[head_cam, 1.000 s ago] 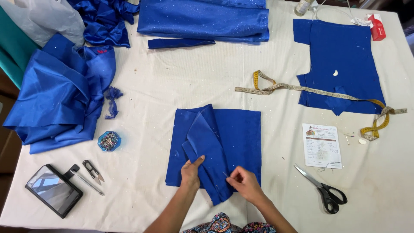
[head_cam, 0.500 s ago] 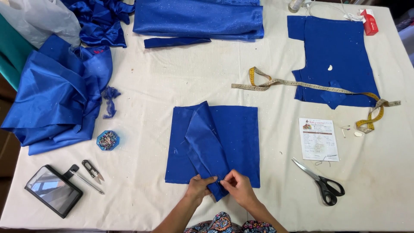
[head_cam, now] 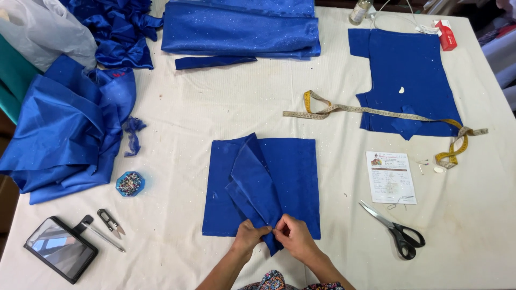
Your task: The person cuts a piece of blue fabric using scissors, following marked lines. They then fold the fabric and use chalk to mark a new line before cutting again.
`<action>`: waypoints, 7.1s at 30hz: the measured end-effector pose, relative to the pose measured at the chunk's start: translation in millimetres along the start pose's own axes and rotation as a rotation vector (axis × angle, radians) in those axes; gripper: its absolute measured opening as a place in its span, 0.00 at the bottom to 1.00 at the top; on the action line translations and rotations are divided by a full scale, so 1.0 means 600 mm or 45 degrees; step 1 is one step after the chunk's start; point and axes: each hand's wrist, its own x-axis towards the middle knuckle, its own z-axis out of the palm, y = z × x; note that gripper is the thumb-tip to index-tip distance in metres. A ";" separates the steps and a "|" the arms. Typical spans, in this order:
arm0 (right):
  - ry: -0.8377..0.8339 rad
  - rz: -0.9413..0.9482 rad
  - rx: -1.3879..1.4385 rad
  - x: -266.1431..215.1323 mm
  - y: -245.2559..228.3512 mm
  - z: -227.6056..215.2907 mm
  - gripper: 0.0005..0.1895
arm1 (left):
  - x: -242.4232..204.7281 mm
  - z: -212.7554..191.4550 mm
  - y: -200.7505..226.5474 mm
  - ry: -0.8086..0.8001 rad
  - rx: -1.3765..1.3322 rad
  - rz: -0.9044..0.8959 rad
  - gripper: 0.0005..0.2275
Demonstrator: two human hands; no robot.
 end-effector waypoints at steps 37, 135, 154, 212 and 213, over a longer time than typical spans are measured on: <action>-0.187 0.285 0.043 0.033 -0.021 -0.052 0.09 | -0.026 0.047 0.011 0.036 0.400 0.386 0.30; 0.336 0.543 -0.292 0.233 -0.031 -0.174 0.31 | -0.122 0.094 0.180 -0.487 1.498 0.085 0.50; -0.424 -0.403 -0.181 0.044 -0.146 -0.100 0.06 | -0.084 -0.108 0.192 -0.254 -0.798 -0.116 0.48; -0.064 0.342 0.677 0.317 -0.067 0.069 0.04 | 0.029 -0.185 0.220 0.092 0.191 0.242 0.09; -0.221 0.364 0.684 0.305 -0.058 0.090 0.06 | 0.025 -0.181 0.215 0.094 0.122 0.277 0.08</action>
